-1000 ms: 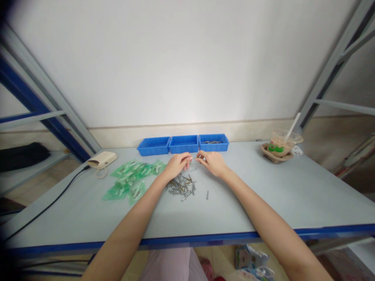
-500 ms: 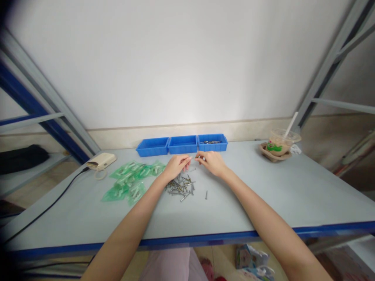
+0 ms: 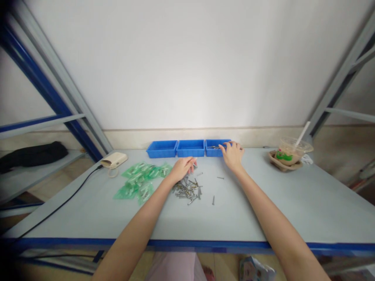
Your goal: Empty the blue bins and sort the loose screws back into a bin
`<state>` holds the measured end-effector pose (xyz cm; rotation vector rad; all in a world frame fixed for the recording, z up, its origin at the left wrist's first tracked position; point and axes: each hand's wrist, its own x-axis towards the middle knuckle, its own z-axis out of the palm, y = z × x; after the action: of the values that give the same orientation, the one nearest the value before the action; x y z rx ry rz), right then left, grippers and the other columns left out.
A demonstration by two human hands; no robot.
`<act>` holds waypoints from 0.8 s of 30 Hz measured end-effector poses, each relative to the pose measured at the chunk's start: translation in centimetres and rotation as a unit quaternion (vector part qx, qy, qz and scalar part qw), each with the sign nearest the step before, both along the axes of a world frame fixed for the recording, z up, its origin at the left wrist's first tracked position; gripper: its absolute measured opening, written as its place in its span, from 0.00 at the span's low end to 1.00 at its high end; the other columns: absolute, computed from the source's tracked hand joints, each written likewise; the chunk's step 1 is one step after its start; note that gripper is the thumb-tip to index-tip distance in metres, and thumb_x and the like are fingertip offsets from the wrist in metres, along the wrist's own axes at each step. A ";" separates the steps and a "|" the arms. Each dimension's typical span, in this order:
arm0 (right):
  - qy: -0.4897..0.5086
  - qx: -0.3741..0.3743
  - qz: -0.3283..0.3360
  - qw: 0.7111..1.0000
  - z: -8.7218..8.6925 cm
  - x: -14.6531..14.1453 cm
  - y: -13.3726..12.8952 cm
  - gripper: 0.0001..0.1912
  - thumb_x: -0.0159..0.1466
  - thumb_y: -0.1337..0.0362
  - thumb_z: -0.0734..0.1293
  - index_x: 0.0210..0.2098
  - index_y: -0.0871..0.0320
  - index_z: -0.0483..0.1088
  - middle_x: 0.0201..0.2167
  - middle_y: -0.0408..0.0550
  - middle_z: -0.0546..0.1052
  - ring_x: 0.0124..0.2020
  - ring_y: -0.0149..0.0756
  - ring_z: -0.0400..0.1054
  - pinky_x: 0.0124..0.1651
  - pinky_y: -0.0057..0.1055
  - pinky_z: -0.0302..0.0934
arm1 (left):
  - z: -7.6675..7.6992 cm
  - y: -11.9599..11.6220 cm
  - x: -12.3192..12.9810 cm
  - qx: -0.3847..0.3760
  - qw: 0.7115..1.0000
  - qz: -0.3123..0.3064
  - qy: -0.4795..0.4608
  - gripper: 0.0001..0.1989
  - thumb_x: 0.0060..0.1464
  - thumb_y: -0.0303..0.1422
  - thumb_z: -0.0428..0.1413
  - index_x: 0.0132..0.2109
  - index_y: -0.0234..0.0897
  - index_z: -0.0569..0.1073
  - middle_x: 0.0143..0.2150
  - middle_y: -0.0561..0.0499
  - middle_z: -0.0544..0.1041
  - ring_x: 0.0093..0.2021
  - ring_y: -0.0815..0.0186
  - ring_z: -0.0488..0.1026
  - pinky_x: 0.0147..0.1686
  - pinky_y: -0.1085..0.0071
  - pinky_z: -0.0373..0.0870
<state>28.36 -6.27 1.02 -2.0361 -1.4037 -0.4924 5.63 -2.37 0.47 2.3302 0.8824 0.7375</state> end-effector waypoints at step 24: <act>0.026 -0.211 0.290 0.933 0.0 -6.3 -3.9 0.08 0.62 0.65 0.60 0.35 0.56 0.70 0.34 0.45 0.77 0.35 0.35 0.68 0.38 0.29 0.52 | 0.7 -0.7 0.0 0.039 0.998 -0.003 0.043 0.12 0.54 0.40 0.51 0.38 0.38 0.73 0.22 0.55 0.74 0.25 0.68 0.69 0.27 0.76 0.59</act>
<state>22.03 -10.18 1.03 -1.7794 -2.1051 0.1301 5.66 -3.04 1.12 2.4486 0.8987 0.6865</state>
